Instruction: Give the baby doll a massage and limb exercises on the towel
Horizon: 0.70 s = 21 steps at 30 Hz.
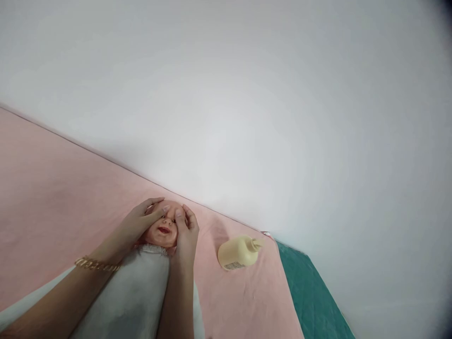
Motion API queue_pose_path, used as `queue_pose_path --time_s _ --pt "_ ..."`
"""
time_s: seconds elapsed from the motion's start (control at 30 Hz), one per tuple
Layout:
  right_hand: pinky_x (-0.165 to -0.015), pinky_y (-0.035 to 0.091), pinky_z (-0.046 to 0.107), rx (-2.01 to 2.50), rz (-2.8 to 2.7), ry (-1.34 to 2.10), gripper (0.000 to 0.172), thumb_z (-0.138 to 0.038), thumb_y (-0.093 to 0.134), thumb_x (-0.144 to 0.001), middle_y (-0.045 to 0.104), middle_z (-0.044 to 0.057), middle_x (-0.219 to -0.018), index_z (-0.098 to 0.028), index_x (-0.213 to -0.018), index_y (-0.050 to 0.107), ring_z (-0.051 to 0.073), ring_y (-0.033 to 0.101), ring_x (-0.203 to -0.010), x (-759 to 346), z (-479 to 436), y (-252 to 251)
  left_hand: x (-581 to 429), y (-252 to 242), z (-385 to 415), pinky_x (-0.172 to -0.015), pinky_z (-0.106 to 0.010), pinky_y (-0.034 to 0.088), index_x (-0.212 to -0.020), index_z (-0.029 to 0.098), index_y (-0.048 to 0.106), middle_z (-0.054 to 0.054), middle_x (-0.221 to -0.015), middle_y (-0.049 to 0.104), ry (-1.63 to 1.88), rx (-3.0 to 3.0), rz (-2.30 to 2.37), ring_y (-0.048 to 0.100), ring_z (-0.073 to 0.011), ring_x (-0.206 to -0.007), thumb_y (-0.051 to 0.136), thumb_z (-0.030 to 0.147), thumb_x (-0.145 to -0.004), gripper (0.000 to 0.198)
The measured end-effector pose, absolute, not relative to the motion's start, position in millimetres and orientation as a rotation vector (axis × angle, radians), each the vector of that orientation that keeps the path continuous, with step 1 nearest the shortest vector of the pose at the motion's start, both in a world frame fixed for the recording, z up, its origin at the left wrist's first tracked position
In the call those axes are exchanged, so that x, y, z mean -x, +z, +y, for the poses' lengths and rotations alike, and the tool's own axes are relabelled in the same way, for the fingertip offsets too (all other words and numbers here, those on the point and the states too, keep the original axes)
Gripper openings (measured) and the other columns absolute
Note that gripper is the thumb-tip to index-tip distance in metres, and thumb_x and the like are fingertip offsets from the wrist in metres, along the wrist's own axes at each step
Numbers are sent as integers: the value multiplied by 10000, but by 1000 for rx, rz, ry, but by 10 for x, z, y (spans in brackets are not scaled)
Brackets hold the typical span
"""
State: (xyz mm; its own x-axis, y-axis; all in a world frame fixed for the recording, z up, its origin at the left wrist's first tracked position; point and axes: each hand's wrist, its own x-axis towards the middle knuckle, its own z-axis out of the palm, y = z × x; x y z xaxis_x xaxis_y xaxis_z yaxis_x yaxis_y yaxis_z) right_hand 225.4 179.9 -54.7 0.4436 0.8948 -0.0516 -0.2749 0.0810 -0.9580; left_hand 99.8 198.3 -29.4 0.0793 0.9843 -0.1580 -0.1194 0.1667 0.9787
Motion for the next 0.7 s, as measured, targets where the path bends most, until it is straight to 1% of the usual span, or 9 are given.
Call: queue_pose_path --time_s 0.07,0.17,0.27,0.37,0.57,0.7 --pt "-900 572 333 1188 -686 972 571 -472 842 -686 746 97 -1115 -163 -1147 708 231 686 -1039 -2256 1790 -543 -988 -246 1965 -733 -325 613 -1232 174 610 -142 -1146 705 1047 -1005 1142 696 -328 -1040 765 567 -663 708" --pt "-893 577 338 1194 -682 976 579 -459 848 -679 743 97 -1112 -166 -1156 700 235 691 -1027 -2252 1790 -550 -985 -159 1943 -712 -306 602 -1191 179 609 -122 -1112 709 1017 -994 1178 684 -329 -1057 744 579 -604 723" --pt "-901 575 342 1191 -682 974 547 -440 834 -696 742 94 -1107 -171 -1153 699 236 686 -1040 -2251 1799 -571 -991 -72 1918 -691 -304 592 -1127 177 623 -120 -1071 712 1026 -990 1205 683 -334 -1042 699 578 -570 690" --pt "-913 570 345 1187 -681 969 489 -432 802 -732 743 87 -1099 -179 -1140 705 232 680 -1053 -2258 1809 -601 -993 -36 1897 -712 -312 590 -1125 174 624 -124 -1090 708 1022 -992 1196 679 -333 -1050 677 588 -584 683" --pt "-948 555 357 1144 -664 990 438 -432 750 -772 738 81 -1143 -192 -1138 716 225 665 -1095 -2274 1836 -668 -1000 -240 1970 -829 -324 587 -1139 164 631 -144 -1222 673 1122 -1062 1163 638 -322 -1154 621 624 -675 653" --pt "-951 557 373 1119 -612 996 415 -408 724 -778 739 83 -1160 -193 -1133 730 228 671 -1096 -2283 1868 -718 -1012 -298 2013 -905 -385 568 -1148 149 638 -170 -1275 653 1157 -1024 1155 609 -350 -1199 620 615 -645 686"
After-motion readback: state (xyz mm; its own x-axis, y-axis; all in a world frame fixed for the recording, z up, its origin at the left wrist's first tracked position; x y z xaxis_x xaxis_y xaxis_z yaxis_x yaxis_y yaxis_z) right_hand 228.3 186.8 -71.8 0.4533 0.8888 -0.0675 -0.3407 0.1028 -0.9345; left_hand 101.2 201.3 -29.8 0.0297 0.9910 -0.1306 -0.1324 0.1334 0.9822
